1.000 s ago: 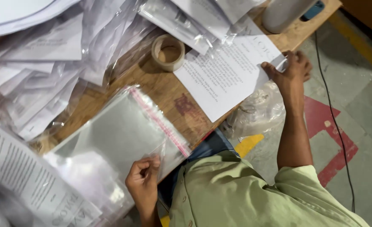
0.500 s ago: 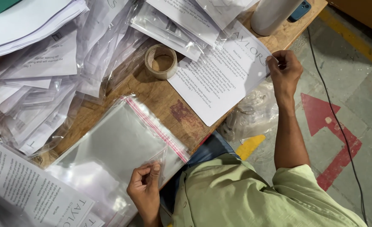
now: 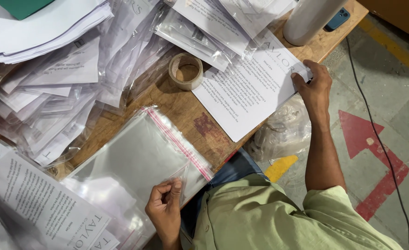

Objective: The person packs documents into plastic sleeves, folding some sheets and sliding them into the sleeves by hand.

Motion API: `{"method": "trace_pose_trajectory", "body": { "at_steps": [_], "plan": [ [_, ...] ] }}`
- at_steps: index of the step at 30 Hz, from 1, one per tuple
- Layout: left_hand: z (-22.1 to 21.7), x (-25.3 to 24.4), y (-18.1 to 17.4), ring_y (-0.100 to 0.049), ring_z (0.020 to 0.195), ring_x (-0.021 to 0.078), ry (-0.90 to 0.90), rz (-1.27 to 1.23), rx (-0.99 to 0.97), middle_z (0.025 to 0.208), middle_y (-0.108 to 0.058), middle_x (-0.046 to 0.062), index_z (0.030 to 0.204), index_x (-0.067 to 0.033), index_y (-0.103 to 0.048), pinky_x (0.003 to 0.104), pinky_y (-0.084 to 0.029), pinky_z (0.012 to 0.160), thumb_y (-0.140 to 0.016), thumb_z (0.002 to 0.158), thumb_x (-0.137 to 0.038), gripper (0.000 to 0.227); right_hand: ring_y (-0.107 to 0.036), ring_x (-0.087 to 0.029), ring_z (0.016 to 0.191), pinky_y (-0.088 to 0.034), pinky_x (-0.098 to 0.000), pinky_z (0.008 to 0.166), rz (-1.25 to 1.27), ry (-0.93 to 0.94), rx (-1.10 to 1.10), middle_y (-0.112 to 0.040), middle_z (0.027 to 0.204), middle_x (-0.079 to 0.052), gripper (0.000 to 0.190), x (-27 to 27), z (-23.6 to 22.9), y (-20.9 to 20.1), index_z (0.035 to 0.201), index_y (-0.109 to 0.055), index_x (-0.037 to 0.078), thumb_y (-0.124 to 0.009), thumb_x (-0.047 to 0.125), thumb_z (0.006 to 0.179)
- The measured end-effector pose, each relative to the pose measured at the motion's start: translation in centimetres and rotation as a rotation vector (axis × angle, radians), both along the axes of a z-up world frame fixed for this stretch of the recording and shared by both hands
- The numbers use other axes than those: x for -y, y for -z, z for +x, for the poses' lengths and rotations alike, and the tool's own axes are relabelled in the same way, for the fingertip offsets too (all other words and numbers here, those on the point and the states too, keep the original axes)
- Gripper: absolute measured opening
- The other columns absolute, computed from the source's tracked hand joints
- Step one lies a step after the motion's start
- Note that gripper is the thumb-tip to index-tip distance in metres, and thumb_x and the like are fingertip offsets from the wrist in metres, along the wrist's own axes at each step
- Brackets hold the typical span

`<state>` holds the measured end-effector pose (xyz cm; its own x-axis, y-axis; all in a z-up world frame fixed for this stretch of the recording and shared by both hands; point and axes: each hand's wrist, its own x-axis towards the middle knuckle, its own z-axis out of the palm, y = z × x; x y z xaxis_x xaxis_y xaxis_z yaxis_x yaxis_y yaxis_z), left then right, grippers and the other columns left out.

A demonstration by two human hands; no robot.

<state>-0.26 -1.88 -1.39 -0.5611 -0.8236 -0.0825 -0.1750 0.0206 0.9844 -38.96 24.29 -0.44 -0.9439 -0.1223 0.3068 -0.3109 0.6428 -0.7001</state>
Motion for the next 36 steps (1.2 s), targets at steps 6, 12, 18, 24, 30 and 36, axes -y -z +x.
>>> {"method": "trace_pose_trajectory", "body": {
  "at_steps": [6,12,18,24,30,36],
  "plan": [
    [0.0,-0.1,0.0,-0.067,0.083,0.0088,-0.015,0.014,0.039,0.097,-0.077,0.013,0.085,0.0018,-0.067,0.022,-0.057,0.073,-0.079,0.090,-0.017,0.023,-0.069,-0.024,0.099,-0.056,-0.0347,0.082,-0.134,0.038,0.048,-0.069,0.115,-0.017,0.033,-0.1,0.3,0.5,0.127,-0.068,-0.005,-0.076,0.005,0.096],
    [-0.2,-0.3,-0.5,-0.066,0.080,0.0072,-0.020,-0.018,0.047,0.095,-0.077,0.011,0.085,0.0002,-0.067,0.021,-0.055,0.071,-0.079,0.090,-0.019,0.023,-0.062,-0.017,0.094,-0.056,-0.0290,0.083,-0.535,-0.104,0.238,-0.069,0.114,-0.011,0.042,-1.6,0.3,0.9,0.138,-0.061,-0.007,-0.076,0.000,0.099],
    [-0.3,-0.4,-0.1,-0.059,0.074,0.0058,-0.041,-0.053,0.081,0.093,-0.075,0.010,0.084,-0.0008,-0.066,0.020,-0.050,0.065,-0.080,0.090,-0.020,0.024,-0.062,-0.023,0.123,-0.056,-0.0348,0.106,-0.746,-0.347,0.434,-0.061,0.131,-0.018,0.075,-3.1,0.9,-0.4,0.155,-0.041,-0.010,-0.075,-0.008,0.088],
    [-0.5,-0.5,-0.6,-0.063,0.077,0.0052,-0.039,-0.046,0.044,0.093,-0.075,0.008,0.084,-0.0016,-0.066,0.019,-0.052,0.066,-0.079,0.091,-0.020,0.024,-0.061,-0.027,0.132,-0.055,-0.0379,0.110,-0.766,-0.426,0.492,-0.058,0.139,-0.022,0.083,-3.7,0.4,-0.2,0.158,-0.036,-0.009,-0.075,-0.009,0.085],
    [-0.5,-0.5,-0.3,-0.062,0.076,0.0071,-0.050,-0.051,0.070,0.091,-0.074,0.010,0.083,-0.0012,-0.066,0.021,-0.052,0.066,-0.080,0.091,-0.020,0.025,-0.061,-0.027,0.129,-0.056,-0.0381,0.109,-0.733,-0.404,0.481,-0.059,0.137,-0.022,0.084,-3.6,0.1,0.4,0.159,-0.037,-0.008,-0.078,-0.005,0.085],
    [-0.9,-0.4,-0.9,-0.069,0.080,0.0101,-0.049,-0.073,0.109,0.092,-0.076,0.011,0.083,-0.0012,-0.067,0.023,-0.057,0.068,-0.079,0.090,-0.021,0.024,-0.061,-0.025,0.125,-0.056,-0.0382,0.107,-0.606,-0.369,0.433,-0.059,0.135,-0.021,0.084,-3.3,-0.1,0.8,0.161,-0.037,-0.006,-0.079,-0.001,0.089]
  ]
}}
